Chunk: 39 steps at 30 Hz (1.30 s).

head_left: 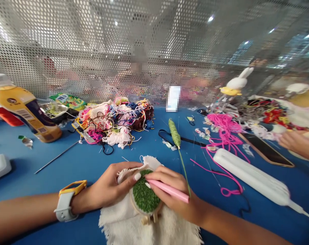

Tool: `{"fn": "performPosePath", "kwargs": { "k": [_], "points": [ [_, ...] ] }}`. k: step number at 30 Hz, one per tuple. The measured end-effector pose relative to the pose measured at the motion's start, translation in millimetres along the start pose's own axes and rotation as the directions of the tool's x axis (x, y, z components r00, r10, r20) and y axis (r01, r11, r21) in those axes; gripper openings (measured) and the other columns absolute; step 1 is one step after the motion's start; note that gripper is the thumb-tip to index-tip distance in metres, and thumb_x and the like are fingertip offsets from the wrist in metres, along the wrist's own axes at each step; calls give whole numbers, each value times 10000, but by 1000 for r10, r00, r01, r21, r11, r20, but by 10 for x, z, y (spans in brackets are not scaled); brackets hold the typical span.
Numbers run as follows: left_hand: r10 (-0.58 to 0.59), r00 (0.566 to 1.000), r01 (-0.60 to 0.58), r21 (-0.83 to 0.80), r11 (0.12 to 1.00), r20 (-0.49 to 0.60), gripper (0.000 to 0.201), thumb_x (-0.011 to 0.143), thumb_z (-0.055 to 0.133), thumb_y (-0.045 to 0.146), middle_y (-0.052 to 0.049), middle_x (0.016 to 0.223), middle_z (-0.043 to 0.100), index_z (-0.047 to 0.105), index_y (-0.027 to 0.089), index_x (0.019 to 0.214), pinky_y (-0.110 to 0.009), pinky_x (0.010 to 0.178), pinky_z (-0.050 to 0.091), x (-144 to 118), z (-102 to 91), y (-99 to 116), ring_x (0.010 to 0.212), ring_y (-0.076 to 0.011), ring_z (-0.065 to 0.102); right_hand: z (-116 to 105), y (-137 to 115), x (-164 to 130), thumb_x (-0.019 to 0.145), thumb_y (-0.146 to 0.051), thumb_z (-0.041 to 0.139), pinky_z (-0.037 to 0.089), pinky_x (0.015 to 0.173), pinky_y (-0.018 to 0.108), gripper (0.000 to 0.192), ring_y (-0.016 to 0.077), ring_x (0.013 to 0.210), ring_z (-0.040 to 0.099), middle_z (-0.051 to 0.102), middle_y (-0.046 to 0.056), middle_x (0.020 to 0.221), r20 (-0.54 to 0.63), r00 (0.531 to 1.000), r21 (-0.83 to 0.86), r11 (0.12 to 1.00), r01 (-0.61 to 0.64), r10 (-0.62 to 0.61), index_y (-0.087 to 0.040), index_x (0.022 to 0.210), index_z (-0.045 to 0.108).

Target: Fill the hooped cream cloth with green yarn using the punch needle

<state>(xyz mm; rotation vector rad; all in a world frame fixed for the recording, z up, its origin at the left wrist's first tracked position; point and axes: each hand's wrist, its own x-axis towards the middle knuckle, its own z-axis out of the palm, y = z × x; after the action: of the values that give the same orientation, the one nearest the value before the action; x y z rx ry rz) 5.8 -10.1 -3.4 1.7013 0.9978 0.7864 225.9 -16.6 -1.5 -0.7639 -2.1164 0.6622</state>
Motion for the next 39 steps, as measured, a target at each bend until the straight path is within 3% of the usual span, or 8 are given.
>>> {"fn": "performPosePath", "kwargs": {
  "k": [4,8,14,21,25,32,39],
  "points": [
    [37,999,-37,52,998,10,384,910,546,375,-106,1236,657,622,166,1223,-344,995,486,5,-10,6,1119,-217,620,21,-17,-1,885,-116,532,538,697,265,163,136,779,639,661,62,812,-22,1000,-29,999,-20,19,-131,953,679],
    [-8,997,7,10,1000,81,431,918,527,391,-115,1242,651,585,151,1273,-340,979,496,41,-29,11,1103,-220,625,15,-12,-5,879,-146,549,541,675,240,279,106,673,631,662,24,762,-46,991,23,992,-122,123,-116,1147,619],
    [-62,992,62,1,998,108,437,902,546,427,-55,1068,729,606,189,1263,-259,816,556,45,-32,42,934,-185,669,-61,-48,14,863,-111,534,523,756,229,185,116,840,652,695,42,877,65,981,106,976,-189,183,-161,941,694],
    [-34,990,18,120,993,139,446,886,549,408,-64,1058,727,607,159,1252,-256,798,556,43,-31,70,912,-180,664,35,-33,0,799,-161,620,476,611,210,27,95,660,589,617,-10,720,40,945,111,939,-326,324,-171,822,628],
    [-34,992,14,162,987,125,452,887,525,415,-70,1006,736,613,137,1233,-252,753,560,49,-27,78,864,-177,667,44,-29,-5,801,-182,594,460,567,204,116,93,607,573,607,-19,679,39,915,150,903,-402,401,-163,910,629],
    [-19,994,1,162,987,110,400,888,536,381,-55,1057,732,628,172,1217,-254,818,556,40,-31,76,917,-176,670,-14,-49,-11,758,-165,576,422,571,216,60,98,626,523,583,-10,676,22,916,182,900,-397,400,-170,698,571],
    [-24,994,9,146,989,102,394,879,561,380,-65,1079,728,642,173,1205,-280,867,550,57,-37,44,958,-196,671,-59,-54,-2,720,-184,588,383,511,211,50,92,576,470,533,-24,638,36,901,280,861,-424,432,-178,751,549]
  ]
}}
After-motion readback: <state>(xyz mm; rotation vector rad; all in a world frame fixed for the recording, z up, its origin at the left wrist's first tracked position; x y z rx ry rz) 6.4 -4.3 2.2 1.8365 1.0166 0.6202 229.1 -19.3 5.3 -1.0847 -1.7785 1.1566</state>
